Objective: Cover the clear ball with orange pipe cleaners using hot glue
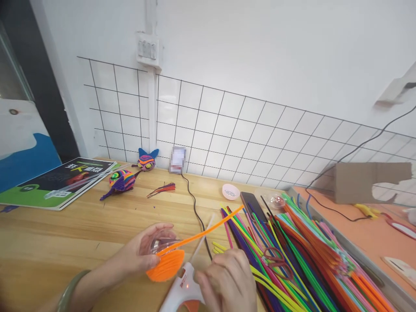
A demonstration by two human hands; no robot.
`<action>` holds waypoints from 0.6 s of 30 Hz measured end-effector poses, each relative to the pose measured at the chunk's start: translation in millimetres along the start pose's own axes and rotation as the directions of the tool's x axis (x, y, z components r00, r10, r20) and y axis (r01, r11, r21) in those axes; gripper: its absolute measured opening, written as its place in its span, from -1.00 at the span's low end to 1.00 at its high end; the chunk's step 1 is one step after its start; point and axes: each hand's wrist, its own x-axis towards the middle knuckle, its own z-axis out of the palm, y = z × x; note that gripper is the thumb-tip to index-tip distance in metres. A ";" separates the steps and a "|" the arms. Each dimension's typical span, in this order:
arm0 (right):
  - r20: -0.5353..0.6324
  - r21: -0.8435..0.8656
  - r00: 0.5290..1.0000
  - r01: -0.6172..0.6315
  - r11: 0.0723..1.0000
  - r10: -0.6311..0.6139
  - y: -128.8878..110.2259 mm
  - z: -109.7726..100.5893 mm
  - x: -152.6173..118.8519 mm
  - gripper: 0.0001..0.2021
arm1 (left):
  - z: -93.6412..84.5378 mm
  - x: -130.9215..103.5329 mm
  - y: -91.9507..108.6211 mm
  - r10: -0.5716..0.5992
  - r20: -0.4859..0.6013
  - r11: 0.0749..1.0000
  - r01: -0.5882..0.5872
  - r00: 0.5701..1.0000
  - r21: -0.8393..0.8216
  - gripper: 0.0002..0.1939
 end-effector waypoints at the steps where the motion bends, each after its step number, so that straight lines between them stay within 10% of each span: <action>1: -0.047 -0.056 0.997 0.054 0.997 -0.057 -1.4 -2.1 2.2 -0.91 | 0.8 -1.0 -1.5 -0.005 0.021 1.000 0.005 1.000 0.003 -0.36; 8: 0.142 -0.134 0.980 0.159 0.978 -0.140 -3.9 3.8 -2.8 -0.79 | -3.3 -7.1 -14.4 -0.041 0.111 0.999 0.037 0.993 0.039 -0.35; 18: 0.075 0.056 0.997 0.031 0.998 -0.035 -11.9 7.1 1.2 -0.73 | 6.5 -6.1 2.0 -0.067 0.196 0.998 0.067 0.978 0.008 -0.36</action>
